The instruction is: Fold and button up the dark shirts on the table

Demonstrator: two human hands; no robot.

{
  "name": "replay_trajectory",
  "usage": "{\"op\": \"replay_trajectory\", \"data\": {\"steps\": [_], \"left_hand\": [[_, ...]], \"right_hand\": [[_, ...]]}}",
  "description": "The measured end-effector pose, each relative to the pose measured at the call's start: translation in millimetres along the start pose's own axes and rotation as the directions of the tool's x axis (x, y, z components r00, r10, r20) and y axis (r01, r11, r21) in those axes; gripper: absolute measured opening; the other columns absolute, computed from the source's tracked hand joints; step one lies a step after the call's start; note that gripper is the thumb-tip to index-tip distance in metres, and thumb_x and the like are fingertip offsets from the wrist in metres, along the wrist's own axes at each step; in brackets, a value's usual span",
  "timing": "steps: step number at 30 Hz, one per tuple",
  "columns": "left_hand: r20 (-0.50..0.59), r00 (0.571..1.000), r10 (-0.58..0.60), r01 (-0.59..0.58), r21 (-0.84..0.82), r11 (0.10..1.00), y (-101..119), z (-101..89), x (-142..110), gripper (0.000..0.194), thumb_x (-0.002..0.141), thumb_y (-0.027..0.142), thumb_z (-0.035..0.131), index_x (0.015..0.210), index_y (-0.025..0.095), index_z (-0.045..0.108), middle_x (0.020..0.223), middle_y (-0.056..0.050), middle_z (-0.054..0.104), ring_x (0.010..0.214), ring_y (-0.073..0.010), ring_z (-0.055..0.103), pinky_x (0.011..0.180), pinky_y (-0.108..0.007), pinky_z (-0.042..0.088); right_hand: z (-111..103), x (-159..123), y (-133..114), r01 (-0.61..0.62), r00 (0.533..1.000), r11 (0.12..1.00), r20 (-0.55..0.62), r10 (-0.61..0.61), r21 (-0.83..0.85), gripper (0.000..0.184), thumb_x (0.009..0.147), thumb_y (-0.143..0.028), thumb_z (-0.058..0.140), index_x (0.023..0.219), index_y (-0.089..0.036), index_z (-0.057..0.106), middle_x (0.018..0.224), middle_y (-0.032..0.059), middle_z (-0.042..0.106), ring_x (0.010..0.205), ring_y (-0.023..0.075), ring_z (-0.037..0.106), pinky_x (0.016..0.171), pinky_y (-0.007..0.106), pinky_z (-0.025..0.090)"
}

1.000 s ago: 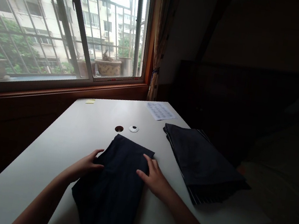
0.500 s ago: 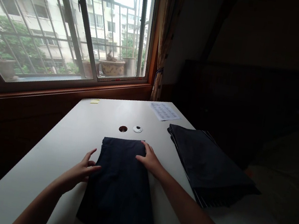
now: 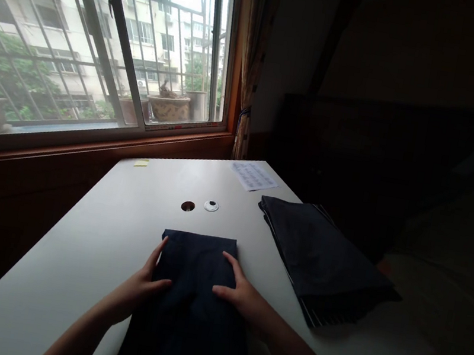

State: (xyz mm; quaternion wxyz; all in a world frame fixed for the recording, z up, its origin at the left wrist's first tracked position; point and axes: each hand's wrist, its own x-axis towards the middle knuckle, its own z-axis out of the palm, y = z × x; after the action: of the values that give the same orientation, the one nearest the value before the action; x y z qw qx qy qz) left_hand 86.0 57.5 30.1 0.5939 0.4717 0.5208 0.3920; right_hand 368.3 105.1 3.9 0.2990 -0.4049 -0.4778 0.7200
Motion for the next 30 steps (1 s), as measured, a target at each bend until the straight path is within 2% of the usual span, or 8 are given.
{"op": "replay_trajectory", "data": {"steps": [4, 8, 11, 15, 18, 24, 26, 30], "left_hand": [[-0.032, 0.995, 0.089, -0.090, -0.021, 0.996, 1.6, 22.6, -2.2, 0.105, 0.084, 0.037, 0.073, 0.159, 0.036, -0.001, 0.166, -0.006, 0.016, 0.146, -0.0323, 0.032, 0.119, -0.047, 0.032], [-0.023, 0.974, 0.226, -0.226, 0.005, 0.974, 10.7, 46.6, 5.1, 0.094, 0.088, 0.035, 0.069, 0.158, 0.040, 0.007, 0.167, -0.001, 0.017, 0.151, -0.0302, 0.021, 0.124, -0.046, 0.022], [0.020, 0.935, 0.353, -0.353, 0.084, 0.932, 23.5, 69.8, 19.4, 0.090, 0.090, 0.032, 0.067, 0.158, 0.038, 0.009, 0.166, -0.001, 0.019, 0.151, -0.0286, 0.019, 0.125, -0.045, 0.015], [0.074, 0.889, 0.451, -0.457, 0.098, 0.884, 42.5, 106.9, 52.2, 0.093, 0.089, 0.028, 0.068, 0.159, 0.036, 0.008, 0.165, -0.002, 0.025, 0.152, -0.0288, 0.018, 0.125, -0.046, 0.013], [0.120, 0.871, 0.475, -0.478, -0.010, 0.878, 55.7, 136.6, 85.0, 0.095, 0.086, 0.025, 0.071, 0.159, 0.036, 0.011, 0.166, -0.002, 0.021, 0.152, -0.0294, 0.018, 0.125, -0.046, 0.015], [0.203, 0.829, 0.521, -0.467, -0.261, 0.845, 89.6, 199.9, 158.2, 0.105, 0.079, 0.014, 0.074, 0.158, 0.038, 0.010, 0.163, -0.002, 0.028, 0.149, -0.0267, 0.028, 0.122, -0.043, 0.024], [0.202, 0.840, 0.504, -0.430, -0.320, 0.844, 98.6, 219.9, 183.5, 0.106, 0.077, 0.012, 0.074, 0.158, 0.038, 0.012, 0.160, -0.003, 0.033, 0.145, -0.0265, 0.035, 0.119, -0.042, 0.031], [0.045, 0.944, 0.328, -0.287, -0.383, 0.878, 88.8, 248.3, 226.1, 0.106, 0.074, 0.012, 0.075, 0.156, 0.039, 0.014, 0.153, -0.007, 0.042, 0.127, -0.0234, 0.056, 0.103, -0.036, 0.049]], "right_hand": [[-14.2, -21.9, -14.2, 0.088, 0.991, 0.996, -0.105, -0.088, -0.003, 0.093, 0.072, -0.035, 0.079, 0.151, -0.034, 0.031, 0.149, 0.0074, 0.048, 0.134, 0.0304, 0.050, 0.109, 0.046, 0.045], [-41.8, -42.1, -36.4, 0.223, 0.951, 0.958, -0.176, -0.254, -0.178, 0.081, 0.077, -0.036, 0.076, 0.149, -0.036, 0.038, 0.158, 0.0023, 0.038, 0.142, 0.0295, 0.040, 0.119, 0.046, 0.032], [-66.0, -54.3, -59.3, 0.271, 0.916, 0.909, -0.206, -0.345, -0.317, 0.075, 0.080, -0.038, 0.073, 0.148, -0.038, 0.041, 0.158, -0.0012, 0.037, 0.145, 0.0293, 0.035, 0.121, 0.047, 0.027], [-104.6, -62.6, -94.3, 0.298, 0.845, 0.831, -0.276, -0.459, -0.470, 0.071, 0.082, -0.040, 0.071, 0.147, -0.040, 0.042, 0.157, -0.0037, 0.040, 0.147, 0.0305, 0.032, 0.122, 0.046, 0.025], [-141.9, -63.6, -118.3, 0.304, 0.780, 0.763, -0.310, -0.543, -0.571, 0.072, 0.081, -0.040, 0.071, 0.147, -0.040, 0.042, 0.157, -0.0054, 0.039, 0.147, 0.0306, 0.032, 0.123, 0.046, 0.024], [-224.9, -59.3, -170.0, 0.249, 0.782, 0.777, -0.354, -0.513, -0.578, 0.076, 0.080, -0.033, 0.072, 0.148, -0.041, 0.040, 0.152, -0.0026, 0.047, 0.136, 0.0297, 0.048, 0.115, 0.043, 0.040], [-250.6, -51.0, -186.5, 0.239, 0.776, 0.796, -0.383, -0.501, -0.556, 0.079, 0.079, -0.030, 0.073, 0.149, -0.041, 0.039, 0.150, -0.0001, 0.049, 0.133, 0.0292, 0.052, 0.112, 0.043, 0.043], [-295.8, -25.6, -192.6, 0.123, 0.757, 0.873, -0.524, -0.390, -0.471, 0.087, 0.080, -0.030, 0.072, 0.155, -0.036, 0.027, 0.153, 0.0099, 0.045, 0.128, 0.0293, 0.057, 0.099, 0.041, 0.054]]}}
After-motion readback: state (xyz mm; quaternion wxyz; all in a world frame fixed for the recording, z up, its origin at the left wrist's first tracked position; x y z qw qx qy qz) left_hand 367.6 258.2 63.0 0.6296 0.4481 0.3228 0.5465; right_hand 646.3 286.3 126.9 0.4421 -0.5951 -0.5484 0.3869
